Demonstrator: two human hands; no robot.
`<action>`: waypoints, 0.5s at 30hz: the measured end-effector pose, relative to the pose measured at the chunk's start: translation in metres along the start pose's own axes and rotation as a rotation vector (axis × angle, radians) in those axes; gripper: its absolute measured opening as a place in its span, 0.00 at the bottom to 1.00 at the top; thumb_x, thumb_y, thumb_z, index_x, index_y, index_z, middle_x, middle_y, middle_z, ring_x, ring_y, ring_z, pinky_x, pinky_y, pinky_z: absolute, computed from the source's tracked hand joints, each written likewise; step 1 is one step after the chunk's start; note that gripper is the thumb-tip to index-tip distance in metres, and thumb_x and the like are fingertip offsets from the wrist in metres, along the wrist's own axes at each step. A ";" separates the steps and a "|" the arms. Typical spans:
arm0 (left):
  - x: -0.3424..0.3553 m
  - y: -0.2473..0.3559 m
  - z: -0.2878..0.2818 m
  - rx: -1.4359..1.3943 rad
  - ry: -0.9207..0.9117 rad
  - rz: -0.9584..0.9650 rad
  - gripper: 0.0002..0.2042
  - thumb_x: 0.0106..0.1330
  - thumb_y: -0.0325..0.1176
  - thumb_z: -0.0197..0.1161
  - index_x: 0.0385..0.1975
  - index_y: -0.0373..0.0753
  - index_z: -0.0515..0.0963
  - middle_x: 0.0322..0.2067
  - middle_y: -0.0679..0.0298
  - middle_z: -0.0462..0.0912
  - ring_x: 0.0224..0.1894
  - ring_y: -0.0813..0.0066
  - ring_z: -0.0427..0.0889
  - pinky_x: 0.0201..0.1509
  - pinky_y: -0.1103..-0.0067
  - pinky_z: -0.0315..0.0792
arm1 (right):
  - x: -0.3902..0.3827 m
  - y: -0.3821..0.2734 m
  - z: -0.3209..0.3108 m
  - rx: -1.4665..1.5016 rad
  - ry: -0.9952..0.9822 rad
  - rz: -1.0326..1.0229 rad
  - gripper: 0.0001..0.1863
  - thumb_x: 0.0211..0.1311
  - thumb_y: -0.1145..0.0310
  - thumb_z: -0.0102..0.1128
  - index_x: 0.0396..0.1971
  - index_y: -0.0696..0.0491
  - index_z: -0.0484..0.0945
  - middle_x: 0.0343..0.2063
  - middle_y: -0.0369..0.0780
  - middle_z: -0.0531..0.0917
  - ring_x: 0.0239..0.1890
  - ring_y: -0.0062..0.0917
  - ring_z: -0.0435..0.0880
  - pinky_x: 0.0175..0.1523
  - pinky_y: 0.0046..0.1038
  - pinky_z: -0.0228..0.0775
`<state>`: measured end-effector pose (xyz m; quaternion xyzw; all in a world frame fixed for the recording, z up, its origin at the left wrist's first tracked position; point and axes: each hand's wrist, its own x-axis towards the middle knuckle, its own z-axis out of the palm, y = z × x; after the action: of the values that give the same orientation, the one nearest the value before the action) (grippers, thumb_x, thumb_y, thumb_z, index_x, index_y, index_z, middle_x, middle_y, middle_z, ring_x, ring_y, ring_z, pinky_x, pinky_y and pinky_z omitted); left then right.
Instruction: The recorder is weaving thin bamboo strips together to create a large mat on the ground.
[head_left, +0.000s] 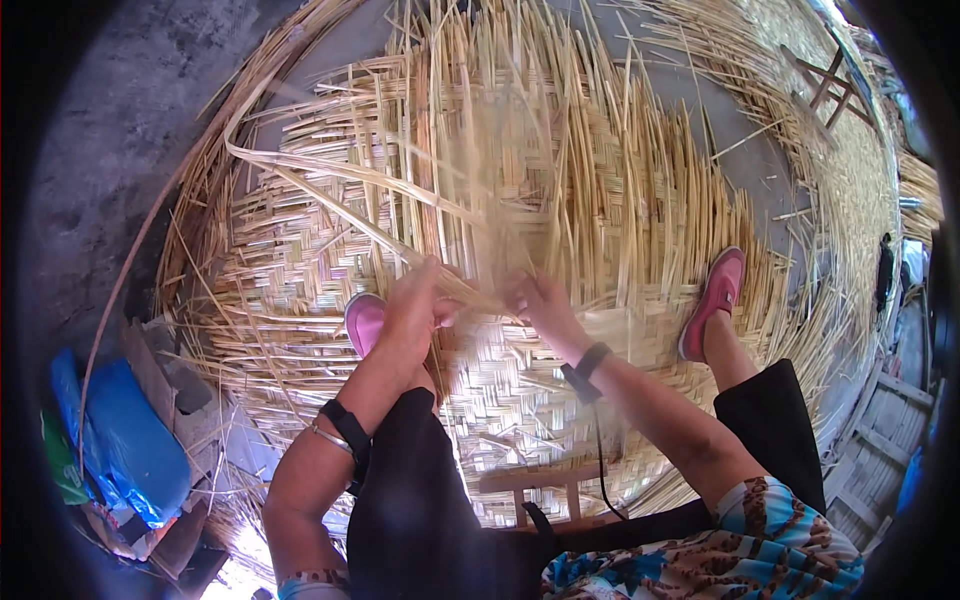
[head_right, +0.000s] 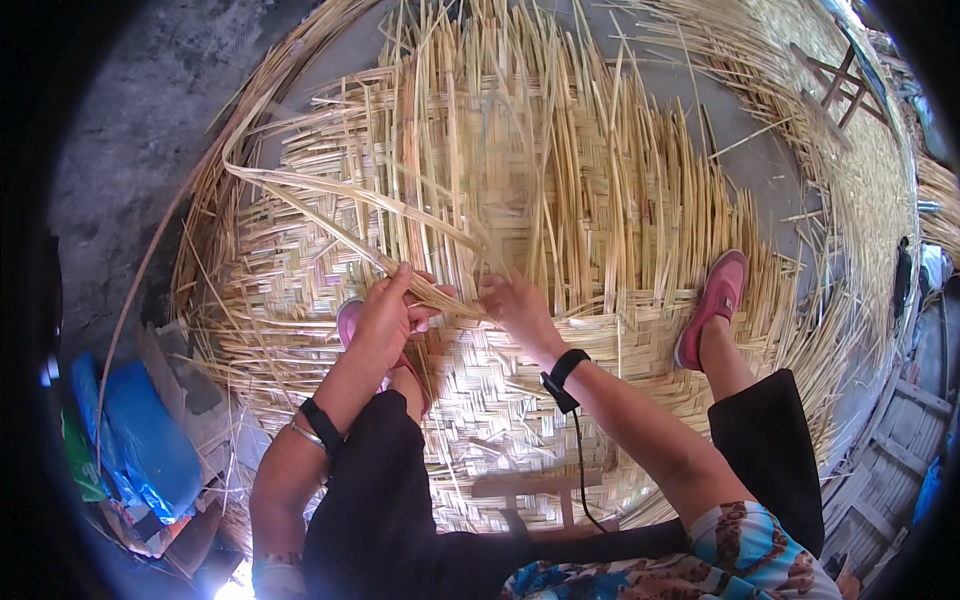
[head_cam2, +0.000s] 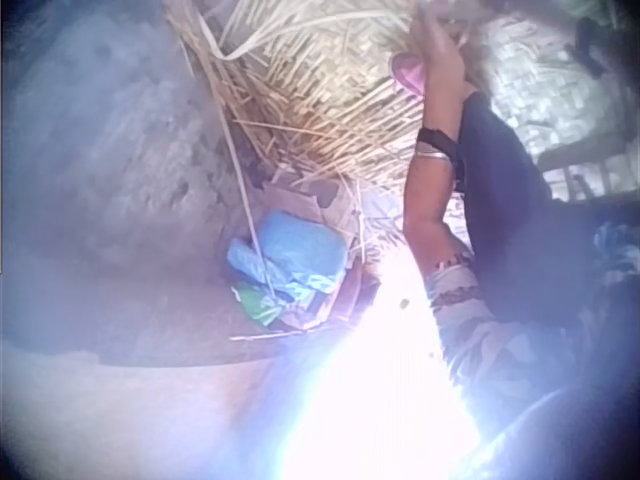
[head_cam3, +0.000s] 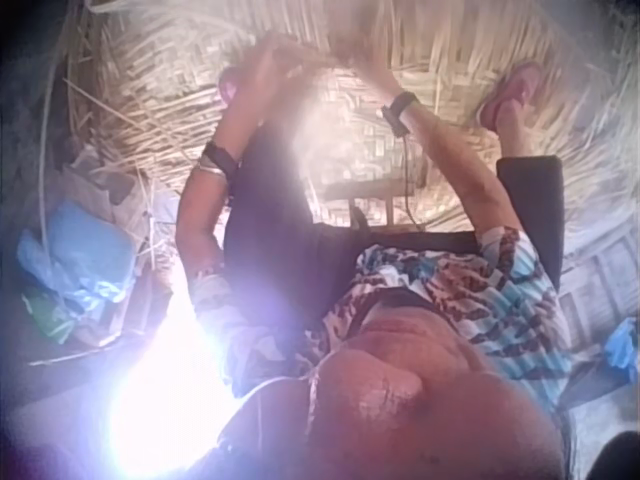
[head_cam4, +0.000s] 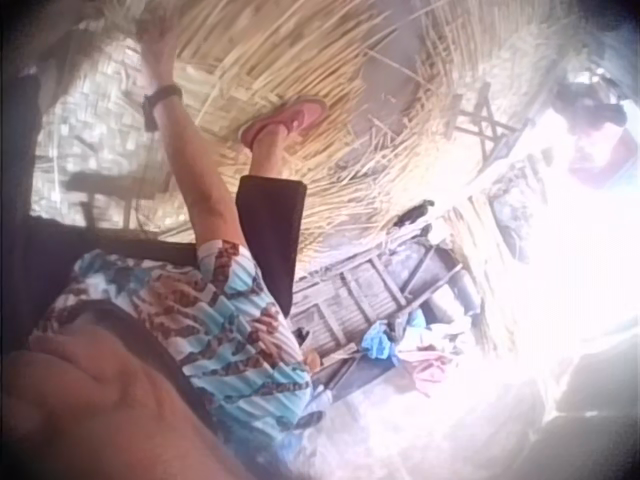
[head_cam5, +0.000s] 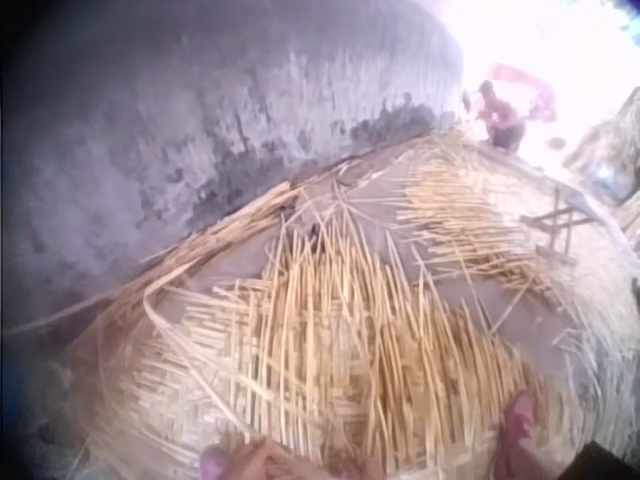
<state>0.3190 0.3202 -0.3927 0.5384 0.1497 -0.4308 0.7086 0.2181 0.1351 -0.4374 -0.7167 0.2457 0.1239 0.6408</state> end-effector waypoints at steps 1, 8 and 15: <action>-0.003 0.002 0.002 0.069 -0.036 -0.060 0.17 0.75 0.43 0.42 0.40 0.35 0.73 0.37 0.55 0.82 0.38 0.70 0.84 0.32 0.82 0.73 | 0.004 0.001 -0.002 0.238 0.002 0.205 0.13 0.63 0.68 0.52 0.45 0.57 0.76 0.28 0.42 0.84 0.26 0.31 0.83 0.30 0.27 0.74; -0.022 0.006 0.033 0.495 -0.478 0.370 0.16 0.74 0.38 0.46 0.52 0.34 0.71 0.47 0.60 0.79 0.51 0.71 0.77 0.59 0.75 0.66 | 0.032 0.006 -0.008 -0.489 -0.268 -0.122 0.15 0.67 0.62 0.49 0.38 0.57 0.80 0.26 0.46 0.83 0.27 0.32 0.83 0.32 0.29 0.72; -0.025 0.022 0.027 1.447 -0.171 0.857 0.18 0.62 0.30 0.56 0.53 0.34 0.70 0.61 0.55 0.65 0.63 0.60 0.65 0.65 0.67 0.57 | 0.021 -0.009 -0.005 -0.613 -0.426 -0.249 0.15 0.63 0.61 0.53 0.34 0.56 0.81 0.26 0.51 0.81 0.32 0.46 0.81 0.40 0.39 0.70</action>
<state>0.3146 0.3081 -0.3514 0.8352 -0.4345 -0.1538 0.3001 0.2394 0.1272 -0.4397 -0.8574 -0.0299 0.2588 0.4439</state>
